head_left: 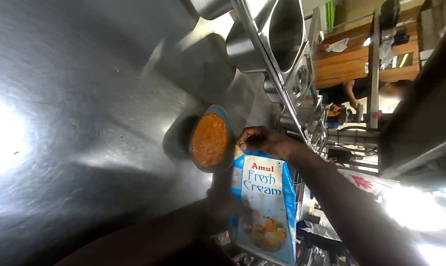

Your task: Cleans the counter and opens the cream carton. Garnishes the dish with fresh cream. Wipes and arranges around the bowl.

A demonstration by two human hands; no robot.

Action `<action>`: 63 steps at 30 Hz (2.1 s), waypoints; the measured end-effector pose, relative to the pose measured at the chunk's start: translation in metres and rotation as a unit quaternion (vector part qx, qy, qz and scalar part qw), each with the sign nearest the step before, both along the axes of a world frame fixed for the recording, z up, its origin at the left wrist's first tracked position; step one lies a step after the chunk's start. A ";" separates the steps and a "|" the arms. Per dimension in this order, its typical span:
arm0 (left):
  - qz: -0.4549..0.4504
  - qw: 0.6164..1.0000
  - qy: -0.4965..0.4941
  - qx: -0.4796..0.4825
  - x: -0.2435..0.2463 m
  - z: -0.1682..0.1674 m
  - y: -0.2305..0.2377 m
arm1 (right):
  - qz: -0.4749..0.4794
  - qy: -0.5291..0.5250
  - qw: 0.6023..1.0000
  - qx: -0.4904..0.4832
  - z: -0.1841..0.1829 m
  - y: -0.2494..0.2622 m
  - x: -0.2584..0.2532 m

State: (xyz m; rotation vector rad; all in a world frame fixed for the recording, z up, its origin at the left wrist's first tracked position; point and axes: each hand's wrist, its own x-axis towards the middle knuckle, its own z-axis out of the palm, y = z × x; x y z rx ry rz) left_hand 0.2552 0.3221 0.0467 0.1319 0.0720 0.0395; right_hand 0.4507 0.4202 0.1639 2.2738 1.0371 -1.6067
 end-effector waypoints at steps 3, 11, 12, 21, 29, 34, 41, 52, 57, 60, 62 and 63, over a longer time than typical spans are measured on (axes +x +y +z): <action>-0.033 0.997 -0.071 -0.004 -0.021 -0.003 -0.016 | -0.056 0.000 0.997 0.045 0.007 -0.016 0.012; -0.029 0.996 0.083 0.006 -0.052 0.046 -0.026 | -0.058 -0.036 0.989 0.130 0.018 -0.053 0.026; -0.018 0.997 0.065 -0.034 -0.053 0.047 -0.025 | -0.061 -0.038 0.985 0.155 0.023 -0.056 0.026; -0.032 0.971 0.239 -0.008 -0.052 0.078 -0.039 | -0.073 -0.038 0.970 0.229 0.035 -0.082 0.019; 0.030 0.954 0.289 0.070 -0.046 0.068 -0.050 | -0.168 -0.092 0.936 0.294 0.043 -0.101 0.012; 0.048 0.947 0.305 0.087 -0.038 0.065 -0.044 | -0.388 -0.037 0.859 0.332 0.060 -0.206 -0.036; 0.046 0.940 0.316 0.124 -0.023 0.058 -0.057 | -0.475 0.033 0.805 0.353 0.021 -0.245 -0.091; 0.014 0.934 0.160 0.319 -0.032 0.027 -0.061 | -0.558 0.042 0.708 0.431 -0.004 -0.287 -0.103; -0.078 0.927 0.165 0.328 -0.009 0.044 -0.029 | -0.545 0.029 0.715 0.437 -0.011 -0.302 -0.104; -0.066 0.906 0.244 0.340 0.011 0.048 -0.029 | -0.525 0.022 0.729 0.439 -0.014 -0.305 -0.108; -0.058 0.896 0.263 0.352 0.017 0.045 -0.033 | -0.520 0.000 0.735 0.435 -0.015 -0.305 -0.108; -0.055 0.894 0.268 0.355 0.019 0.043 -0.035 | -0.519 -0.010 0.737 0.433 -0.016 -0.305 -0.108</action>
